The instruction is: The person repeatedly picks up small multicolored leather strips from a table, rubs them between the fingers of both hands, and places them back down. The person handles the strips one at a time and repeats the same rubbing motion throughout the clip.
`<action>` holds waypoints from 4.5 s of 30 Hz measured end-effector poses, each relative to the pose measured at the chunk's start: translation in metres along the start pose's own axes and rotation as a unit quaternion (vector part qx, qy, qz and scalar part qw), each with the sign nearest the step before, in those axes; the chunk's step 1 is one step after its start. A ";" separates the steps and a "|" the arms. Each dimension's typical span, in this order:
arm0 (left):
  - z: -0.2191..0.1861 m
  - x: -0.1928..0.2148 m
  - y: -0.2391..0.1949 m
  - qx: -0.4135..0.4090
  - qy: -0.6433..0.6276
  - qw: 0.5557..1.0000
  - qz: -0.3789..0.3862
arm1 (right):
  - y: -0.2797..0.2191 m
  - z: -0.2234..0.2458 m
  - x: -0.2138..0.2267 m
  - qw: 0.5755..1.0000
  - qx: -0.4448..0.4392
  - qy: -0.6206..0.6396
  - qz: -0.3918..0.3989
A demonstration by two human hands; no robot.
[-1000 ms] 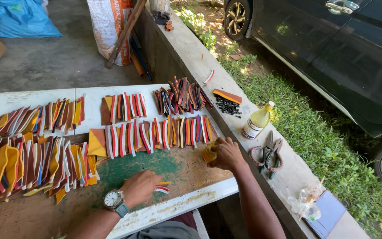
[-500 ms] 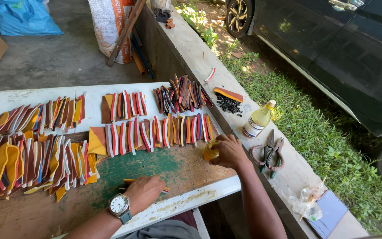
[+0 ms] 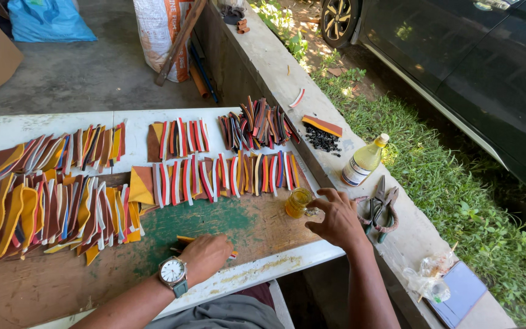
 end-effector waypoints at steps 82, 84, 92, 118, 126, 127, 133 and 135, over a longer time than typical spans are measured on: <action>0.025 -0.001 -0.011 0.254 -0.875 0.391 -0.127 | 0.015 -0.018 -0.009 0.997 0.006 -0.040 0.059; 0.019 0.001 -0.005 0.248 -0.881 0.386 -0.117 | -0.002 -0.015 0.003 0.999 0.007 -0.015 0.044; 0.000 0.023 0.004 0.175 -0.900 0.387 -0.102 | -0.064 0.082 0.038 0.801 0.214 0.559 -0.007; -0.004 0.050 -0.004 0.156 -0.897 0.387 -0.144 | -0.091 0.137 0.026 0.864 0.236 0.438 -0.071; 0.023 0.075 -0.007 0.155 -0.799 0.478 -0.332 | -0.084 0.144 -0.024 0.791 0.010 0.609 -0.055; 0.023 0.076 -0.009 0.163 -0.790 0.479 -0.346 | -0.081 0.144 -0.029 0.782 -0.015 0.621 -0.054; 0.013 0.077 -0.017 0.168 -0.799 0.483 -0.317 | -0.074 0.142 -0.038 0.757 -0.020 0.652 -0.043; 0.014 0.076 -0.018 0.171 -0.801 0.484 -0.308 | -0.076 0.142 -0.031 0.760 0.022 0.647 -0.054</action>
Point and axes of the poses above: each hand's wrist, its own y-axis towards the middle knuckle, its own x-axis out of the back of the hand, z = x × y, the point moved 9 cm from there along y, towards the middle knuckle, and after that the axes turned 5 degrees about -z, right-handed, at the moved point
